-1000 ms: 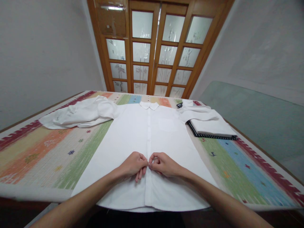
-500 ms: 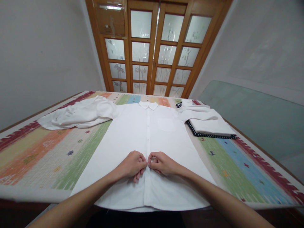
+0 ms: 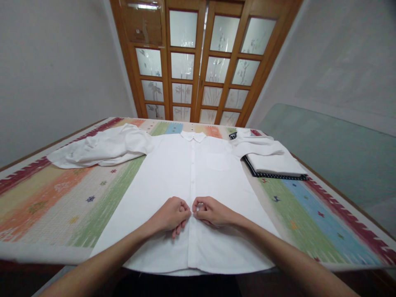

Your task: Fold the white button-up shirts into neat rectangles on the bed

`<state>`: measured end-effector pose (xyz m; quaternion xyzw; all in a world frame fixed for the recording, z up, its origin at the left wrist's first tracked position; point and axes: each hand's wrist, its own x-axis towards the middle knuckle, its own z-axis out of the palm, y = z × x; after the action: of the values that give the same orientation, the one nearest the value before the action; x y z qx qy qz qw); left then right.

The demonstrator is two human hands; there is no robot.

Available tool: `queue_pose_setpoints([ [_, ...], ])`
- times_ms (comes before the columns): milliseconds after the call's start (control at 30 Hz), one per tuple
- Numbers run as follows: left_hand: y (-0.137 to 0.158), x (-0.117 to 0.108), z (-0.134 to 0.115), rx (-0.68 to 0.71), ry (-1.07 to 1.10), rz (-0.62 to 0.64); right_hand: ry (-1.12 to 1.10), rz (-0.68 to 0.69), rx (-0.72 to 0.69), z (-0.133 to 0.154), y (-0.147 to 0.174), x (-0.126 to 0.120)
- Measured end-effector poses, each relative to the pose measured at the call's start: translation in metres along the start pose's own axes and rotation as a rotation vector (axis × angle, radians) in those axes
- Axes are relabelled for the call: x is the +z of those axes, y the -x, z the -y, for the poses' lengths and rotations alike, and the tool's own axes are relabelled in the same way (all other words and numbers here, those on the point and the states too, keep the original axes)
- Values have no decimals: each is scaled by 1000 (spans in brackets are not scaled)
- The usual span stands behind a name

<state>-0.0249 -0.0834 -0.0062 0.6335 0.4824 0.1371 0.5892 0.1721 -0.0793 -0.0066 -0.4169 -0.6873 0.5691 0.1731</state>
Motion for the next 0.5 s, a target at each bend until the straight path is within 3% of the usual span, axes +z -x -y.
queue_pose_setpoints([
  [300, 3, 4, -4, -5, -63, -85, 63, 3, 2, 4, 5, 3],
  [400, 8, 2, -4, 17, -131, -135, 120, -62, -3, 2, 8, 6],
  [500, 13, -2, -3, 143, -271, -201, 304, -169, -101, 3, 11, 9],
])
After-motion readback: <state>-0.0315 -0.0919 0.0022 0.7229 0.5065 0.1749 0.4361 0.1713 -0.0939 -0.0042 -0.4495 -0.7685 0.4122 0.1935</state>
